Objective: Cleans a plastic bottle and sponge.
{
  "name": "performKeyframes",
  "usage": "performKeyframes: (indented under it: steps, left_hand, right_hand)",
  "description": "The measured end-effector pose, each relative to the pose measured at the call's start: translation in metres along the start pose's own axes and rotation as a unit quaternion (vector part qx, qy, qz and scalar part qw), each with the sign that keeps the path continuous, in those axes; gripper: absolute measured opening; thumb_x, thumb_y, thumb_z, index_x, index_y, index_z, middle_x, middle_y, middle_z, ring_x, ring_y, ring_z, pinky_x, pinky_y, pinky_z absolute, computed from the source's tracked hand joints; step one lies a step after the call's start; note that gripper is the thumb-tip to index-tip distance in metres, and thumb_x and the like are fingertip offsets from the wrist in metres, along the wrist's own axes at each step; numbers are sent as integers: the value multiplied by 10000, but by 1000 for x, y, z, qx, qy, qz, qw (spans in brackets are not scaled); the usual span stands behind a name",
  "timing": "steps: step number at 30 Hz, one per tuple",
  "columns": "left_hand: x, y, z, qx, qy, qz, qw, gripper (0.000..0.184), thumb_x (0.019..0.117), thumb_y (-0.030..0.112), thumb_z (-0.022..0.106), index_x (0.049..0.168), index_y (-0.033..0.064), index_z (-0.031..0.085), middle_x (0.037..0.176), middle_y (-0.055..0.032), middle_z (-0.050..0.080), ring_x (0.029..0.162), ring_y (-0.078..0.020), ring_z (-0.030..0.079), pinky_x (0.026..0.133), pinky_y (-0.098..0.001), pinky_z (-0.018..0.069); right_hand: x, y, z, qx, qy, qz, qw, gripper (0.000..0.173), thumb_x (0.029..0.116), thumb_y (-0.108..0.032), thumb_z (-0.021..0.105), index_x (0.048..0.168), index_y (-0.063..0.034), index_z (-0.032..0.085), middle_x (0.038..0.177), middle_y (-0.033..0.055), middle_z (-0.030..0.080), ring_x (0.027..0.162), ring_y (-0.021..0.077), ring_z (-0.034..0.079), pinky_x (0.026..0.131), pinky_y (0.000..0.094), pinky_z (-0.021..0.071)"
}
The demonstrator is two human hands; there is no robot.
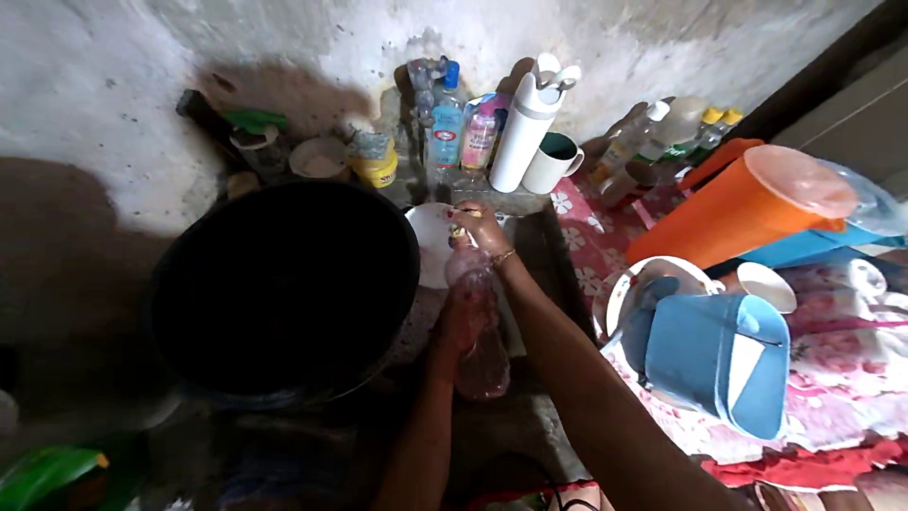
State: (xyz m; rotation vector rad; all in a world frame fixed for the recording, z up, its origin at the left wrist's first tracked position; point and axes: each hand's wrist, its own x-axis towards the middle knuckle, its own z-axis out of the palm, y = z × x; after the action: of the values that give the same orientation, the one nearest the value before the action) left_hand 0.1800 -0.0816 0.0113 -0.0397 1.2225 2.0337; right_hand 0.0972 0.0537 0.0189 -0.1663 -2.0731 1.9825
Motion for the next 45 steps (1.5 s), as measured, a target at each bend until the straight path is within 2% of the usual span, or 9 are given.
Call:
performKeyframes:
  steps: [4,8,13,18,25,29,38,42,45]
  left_hand:
    - [21,-8,-10,33,-30,19,999,260,1067,35,376,1318,-5,427,836,-24,598,678,-101,625,646,-268,574]
    - [26,-14,-6,161,60,66,983,730,907,-22,698,1500,-83,277,1156,-224,621,895,-187,673,778,-336,593]
    - [40,-14,-19,202,72,60,975,862,844,6,788,1523,-47,260,1152,-261,633,913,-250,695,797,-396,603]
    - [39,-8,-22,147,120,65,980,804,864,15,775,1513,-53,305,1286,-282,568,1034,-277,654,858,-398,584]
    - [44,-11,-27,126,121,75,982,807,874,48,777,1512,-60,295,1216,-259,594,949,-237,665,823,-379,590]
    - [44,-13,-30,130,117,82,981,765,878,72,772,1488,-65,331,1178,-245,611,944,-230,658,816,-376,584]
    - [47,-11,-29,122,103,73,984,772,870,56,774,1496,-51,334,1185,-236,607,917,-231,671,792,-379,601]
    - [47,-15,-27,112,111,82,984,761,897,80,748,1502,-59,308,1138,-218,629,881,-203,676,769,-360,601]
    - [47,-10,-25,81,130,76,985,719,949,87,701,1519,-50,284,1184,-257,610,891,-239,680,773,-385,602]
  right_hand:
    - [15,-25,7,-340,-126,58,930,207,960,-196,701,1024,0,719,896,145,689,780,240,648,755,457,540]
    - [14,-50,33,-581,-180,121,784,345,1019,-328,609,1137,-19,706,1122,249,701,1096,444,667,882,659,506]
    - [18,-29,3,-398,6,120,910,366,1034,-328,610,1157,4,705,1043,235,714,977,401,690,886,616,518]
    - [29,-71,-30,-554,-153,173,800,440,1011,-374,656,1149,42,694,1134,277,682,1094,444,646,949,660,462]
    - [114,-121,0,-378,39,-117,918,450,1094,-224,478,1470,23,491,1341,245,631,1166,339,661,1015,476,506]
    - [155,-117,16,-290,37,-131,947,416,1133,-190,305,1393,20,552,1335,224,621,1161,284,664,978,443,545]
    - [193,-91,1,-155,68,-193,966,379,1121,-167,339,1148,65,638,1093,161,688,961,174,695,889,365,590]
    - [175,-98,-4,-152,40,-153,976,376,1128,-177,335,1277,53,592,1115,148,675,903,140,689,837,315,592]
    - [133,-99,-26,-327,50,-74,941,421,1120,-245,397,1388,42,547,1195,224,685,1047,284,700,944,452,562]
